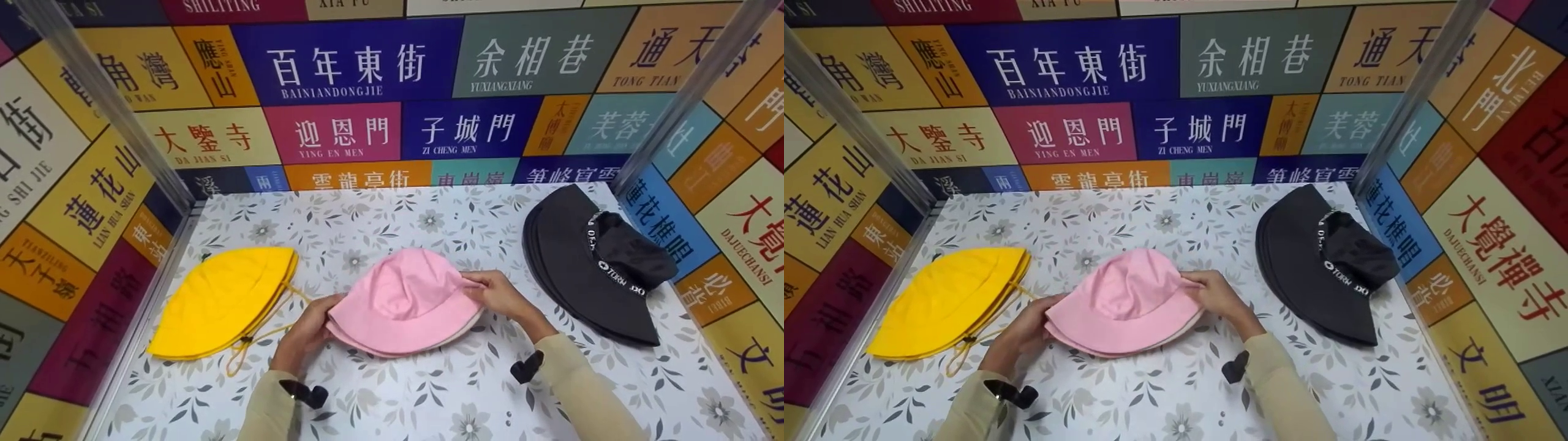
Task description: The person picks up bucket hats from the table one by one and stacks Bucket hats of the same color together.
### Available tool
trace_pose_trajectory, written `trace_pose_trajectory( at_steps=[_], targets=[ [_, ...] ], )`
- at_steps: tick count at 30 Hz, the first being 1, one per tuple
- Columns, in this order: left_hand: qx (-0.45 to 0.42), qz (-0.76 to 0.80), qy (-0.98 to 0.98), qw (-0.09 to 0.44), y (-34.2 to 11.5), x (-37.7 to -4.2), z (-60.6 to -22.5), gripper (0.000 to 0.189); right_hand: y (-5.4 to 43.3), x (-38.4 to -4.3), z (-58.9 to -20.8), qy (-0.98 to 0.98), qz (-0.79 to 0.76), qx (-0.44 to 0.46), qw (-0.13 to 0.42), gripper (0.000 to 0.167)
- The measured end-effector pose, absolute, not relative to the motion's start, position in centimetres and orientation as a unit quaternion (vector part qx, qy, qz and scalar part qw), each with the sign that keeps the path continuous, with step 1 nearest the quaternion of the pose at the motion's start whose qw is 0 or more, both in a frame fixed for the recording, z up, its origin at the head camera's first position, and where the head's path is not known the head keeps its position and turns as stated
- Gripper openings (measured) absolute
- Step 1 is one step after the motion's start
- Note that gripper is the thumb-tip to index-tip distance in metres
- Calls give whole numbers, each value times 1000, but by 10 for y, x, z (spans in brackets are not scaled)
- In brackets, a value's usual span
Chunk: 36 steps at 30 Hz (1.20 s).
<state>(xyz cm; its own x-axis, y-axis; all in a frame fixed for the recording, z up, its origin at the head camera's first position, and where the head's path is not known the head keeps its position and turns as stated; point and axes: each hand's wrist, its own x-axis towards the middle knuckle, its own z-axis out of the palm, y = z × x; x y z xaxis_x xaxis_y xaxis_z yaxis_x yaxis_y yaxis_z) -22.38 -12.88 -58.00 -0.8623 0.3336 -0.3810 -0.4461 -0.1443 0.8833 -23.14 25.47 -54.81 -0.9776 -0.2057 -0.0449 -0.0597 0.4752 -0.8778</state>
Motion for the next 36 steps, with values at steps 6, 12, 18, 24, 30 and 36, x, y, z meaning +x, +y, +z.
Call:
trace_pose_trajectory(
  at_steps=[6, 12, 18, 24, 30, 36],
  targets=[
    [-53, 723, 649, 229, -126, -227, -577, 47, 252, -235, -557, 860, -504, -57, 65, 38],
    [-16, 658, 700, 278, -128, -230, -568, 53, 251, -236, -567, 895, -442, -40, 49, 39],
    [67, 620, 735, 266, -128, -230, -566, 53, 250, -236, -567, 913, -398, -32, 78, 45],
    [86, 568, 790, 216, -113, -228, -564, 57, 245, -235, -555, 918, -374, -48, 122, 44],
    [36, 506, 845, 171, -92, -225, -562, 50, 234, -238, -544, 917, -353, -57, 176, 55],
    [4, 489, 856, 168, -87, -220, -566, 52, 229, -244, -547, 913, -357, -61, 188, 60]
  ],
)
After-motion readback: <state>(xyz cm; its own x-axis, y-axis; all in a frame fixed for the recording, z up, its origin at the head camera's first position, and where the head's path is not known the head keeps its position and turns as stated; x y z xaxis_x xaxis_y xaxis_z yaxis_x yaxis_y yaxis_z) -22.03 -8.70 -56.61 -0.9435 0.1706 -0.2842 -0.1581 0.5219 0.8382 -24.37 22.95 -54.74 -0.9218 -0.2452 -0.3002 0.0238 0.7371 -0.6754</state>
